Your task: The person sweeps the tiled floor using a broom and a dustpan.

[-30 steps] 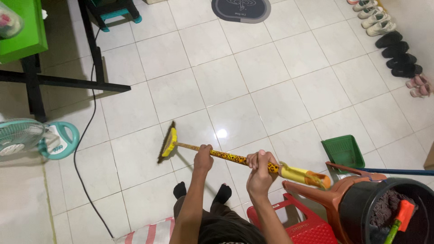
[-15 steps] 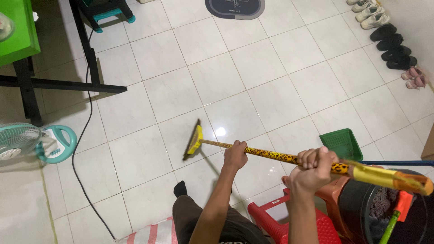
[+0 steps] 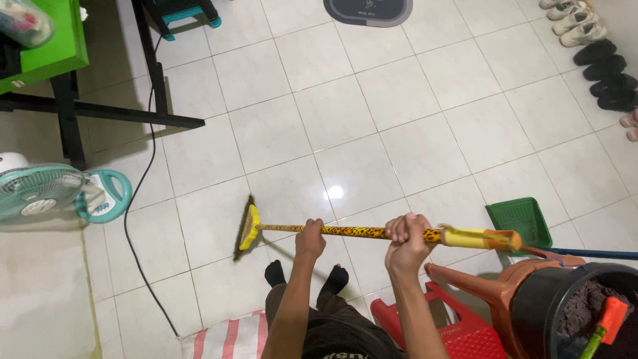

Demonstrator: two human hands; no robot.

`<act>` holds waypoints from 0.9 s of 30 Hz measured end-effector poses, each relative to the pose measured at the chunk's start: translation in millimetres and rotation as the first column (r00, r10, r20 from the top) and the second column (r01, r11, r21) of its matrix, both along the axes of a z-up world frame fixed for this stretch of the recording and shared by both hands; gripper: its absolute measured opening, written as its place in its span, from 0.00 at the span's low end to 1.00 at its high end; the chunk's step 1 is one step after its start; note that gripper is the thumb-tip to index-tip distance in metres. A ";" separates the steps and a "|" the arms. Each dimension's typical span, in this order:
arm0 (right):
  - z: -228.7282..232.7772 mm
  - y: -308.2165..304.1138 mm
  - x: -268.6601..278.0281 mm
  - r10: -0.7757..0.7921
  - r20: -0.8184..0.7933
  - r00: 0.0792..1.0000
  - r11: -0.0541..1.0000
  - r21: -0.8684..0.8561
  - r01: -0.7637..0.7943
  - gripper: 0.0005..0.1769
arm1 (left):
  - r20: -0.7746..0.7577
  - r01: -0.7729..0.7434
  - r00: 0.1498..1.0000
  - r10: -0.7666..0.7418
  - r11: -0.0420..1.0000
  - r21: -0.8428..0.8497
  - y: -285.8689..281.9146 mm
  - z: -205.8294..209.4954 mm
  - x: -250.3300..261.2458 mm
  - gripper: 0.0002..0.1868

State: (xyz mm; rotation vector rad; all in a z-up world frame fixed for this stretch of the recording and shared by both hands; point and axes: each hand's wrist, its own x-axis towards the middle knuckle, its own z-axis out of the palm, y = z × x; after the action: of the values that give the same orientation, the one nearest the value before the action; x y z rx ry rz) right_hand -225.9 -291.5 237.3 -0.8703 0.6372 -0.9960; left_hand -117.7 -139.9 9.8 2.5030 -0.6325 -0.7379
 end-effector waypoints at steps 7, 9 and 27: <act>10.7 -5.9 -10.0 0.161 0.056 0.985 0.978 -0.144 -0.151 0.24 | -0.043 -0.079 0.996 0.073 0.983 -0.165 -17.8 5.2 -19.1 0.15; 23.0 -12.5 -20.4 0.194 0.073 0.978 0.967 -0.183 -0.179 0.23 | -0.042 -0.089 0.996 0.081 0.969 -0.232 -36.8 12.9 -25.4 0.15; 54.8 -14.9 -11.6 -0.321 -0.010 0.947 0.915 -0.261 0.308 0.26 | 0.203 0.265 0.959 -0.197 0.877 -0.402 -58.8 49.1 20.5 0.10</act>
State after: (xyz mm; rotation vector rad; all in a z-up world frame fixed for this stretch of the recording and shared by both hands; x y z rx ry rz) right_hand -237.5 -306.4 292.1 -1.0443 0.7186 -1.3733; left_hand -97.2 -198.7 58.9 2.1101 -1.0434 -0.4229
